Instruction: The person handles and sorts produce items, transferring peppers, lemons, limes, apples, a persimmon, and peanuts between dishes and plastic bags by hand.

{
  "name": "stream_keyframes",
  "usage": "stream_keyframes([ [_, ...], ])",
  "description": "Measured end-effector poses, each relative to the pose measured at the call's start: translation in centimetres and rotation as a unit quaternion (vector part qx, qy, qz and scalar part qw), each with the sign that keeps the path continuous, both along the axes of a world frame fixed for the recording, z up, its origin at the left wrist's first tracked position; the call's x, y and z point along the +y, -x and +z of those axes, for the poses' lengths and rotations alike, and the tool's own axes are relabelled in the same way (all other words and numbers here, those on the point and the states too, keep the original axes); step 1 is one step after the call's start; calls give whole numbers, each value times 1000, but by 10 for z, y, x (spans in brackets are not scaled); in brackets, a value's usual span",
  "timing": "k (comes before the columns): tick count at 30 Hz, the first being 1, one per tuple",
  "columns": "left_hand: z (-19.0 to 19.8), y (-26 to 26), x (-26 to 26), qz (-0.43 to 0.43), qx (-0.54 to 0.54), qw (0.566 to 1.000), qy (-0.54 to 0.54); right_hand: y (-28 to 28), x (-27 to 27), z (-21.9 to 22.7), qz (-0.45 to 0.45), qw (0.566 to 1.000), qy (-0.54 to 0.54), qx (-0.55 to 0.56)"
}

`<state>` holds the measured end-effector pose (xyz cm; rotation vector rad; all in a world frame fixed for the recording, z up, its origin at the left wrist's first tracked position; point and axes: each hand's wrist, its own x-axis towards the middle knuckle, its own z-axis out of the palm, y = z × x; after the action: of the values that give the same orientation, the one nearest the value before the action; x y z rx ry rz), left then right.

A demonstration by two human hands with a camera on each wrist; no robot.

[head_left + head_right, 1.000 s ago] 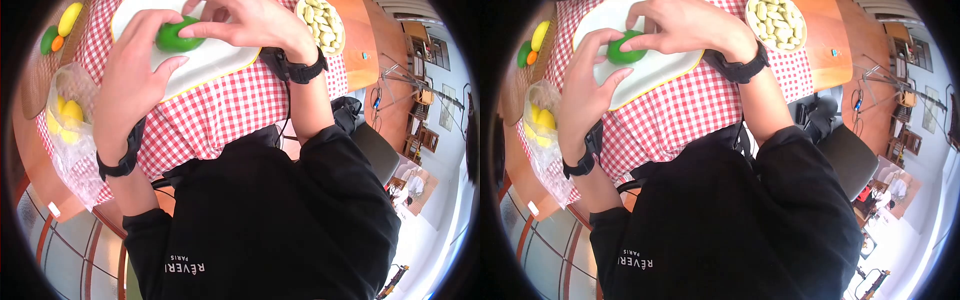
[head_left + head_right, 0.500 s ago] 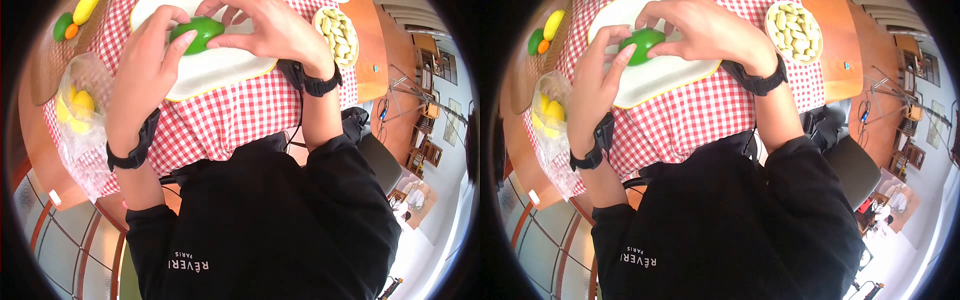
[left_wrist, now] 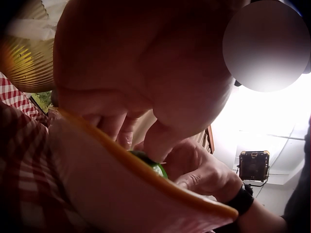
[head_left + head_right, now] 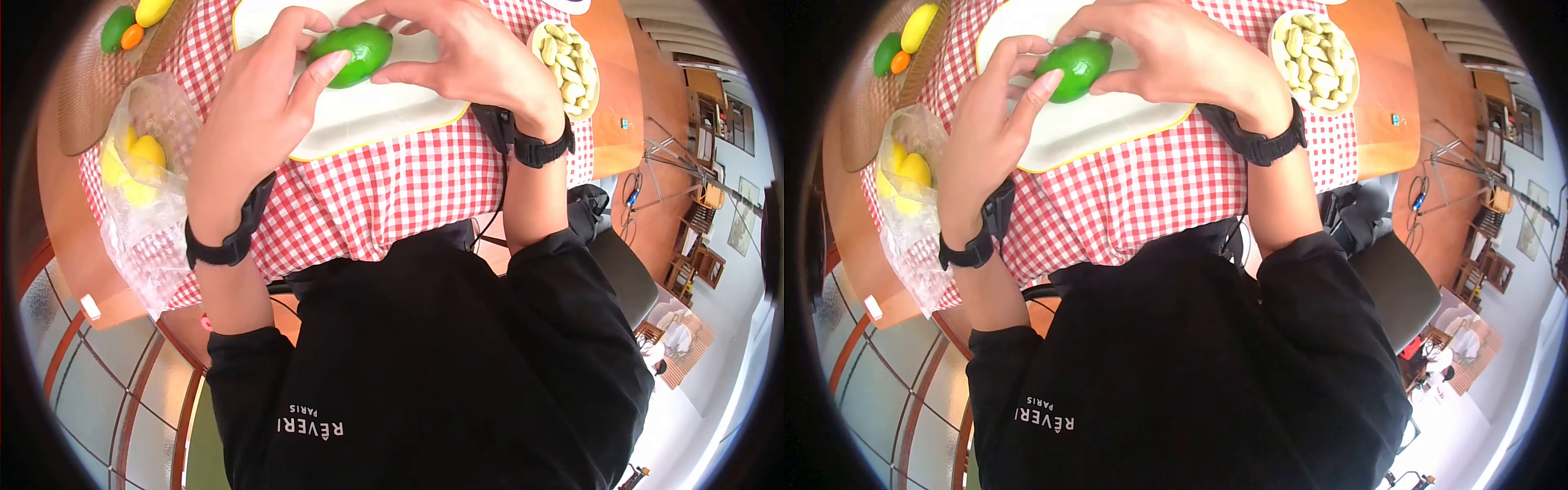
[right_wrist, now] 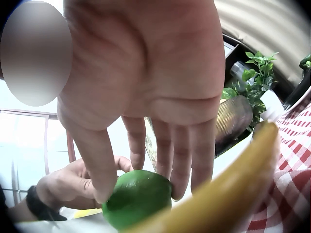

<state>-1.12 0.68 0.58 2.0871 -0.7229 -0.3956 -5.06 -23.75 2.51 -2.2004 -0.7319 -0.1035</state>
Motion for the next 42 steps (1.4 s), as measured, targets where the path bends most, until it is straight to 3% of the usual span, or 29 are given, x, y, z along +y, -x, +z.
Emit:
stream_keyframes([
  [3, 1, -1, 0, -21, -77, 997, 10, 3, 2, 6, -27, 998, 36, 52],
  [5, 3, 4, -3, -30, -123, 992, 25, 4, 5, 18, -47, 985, 58, 153],
  [9, 0, 3, -5, -33, -155, 987, 35, 2, 0, 8, -64, 985, 81, 140],
  [12, -2, 0, 1, -48, -150, 987, 0, 2, -4, -1, -67, 992, 17, 102],
  [14, -2, 3, 2, -52, -140, 989, -20, 2, -4, -1, -37, 997, -26, 65],
  [18, -7, 1, -5, -15, -158, 987, 31, 0, -2, 5, -1, 995, -30, 97],
  [20, -4, 2, -5, 1, -185, 981, 50, 2, 3, 14, -49, 991, 26, 122],
  [23, 4, 4, -4, 3, -158, 987, 24, 4, -1, 7, -44, 992, 33, 116],
  [25, 2, 3, -2, -72, -171, 981, 63, 4, -1, 10, -42, 989, 56, 131],
  [27, -1, 0, -2, -76, -177, 979, 61, 2, -3, 11, -43, 988, 80, 127],
  [35, -2, 3, -3, -44, -173, 984, 25, 6, -3, 18, -18, 998, 30, 52],
  [36, -1, 5, -4, -55, -182, 982, -18, 7, -2, 17, -4, 999, 35, 26],
  [37, 0, 7, -4, -65, -188, 978, -61, 0, 1, 11, -9, 998, 42, 49],
  [40, 3, 10, -5, -23, -119, 990, -68, 7, -1, 18, -21, 997, 31, 61],
  [42, -1, 7, -4, -26, -133, 990, -34, 6, -2, 14, -34, 993, 20, 111],
])
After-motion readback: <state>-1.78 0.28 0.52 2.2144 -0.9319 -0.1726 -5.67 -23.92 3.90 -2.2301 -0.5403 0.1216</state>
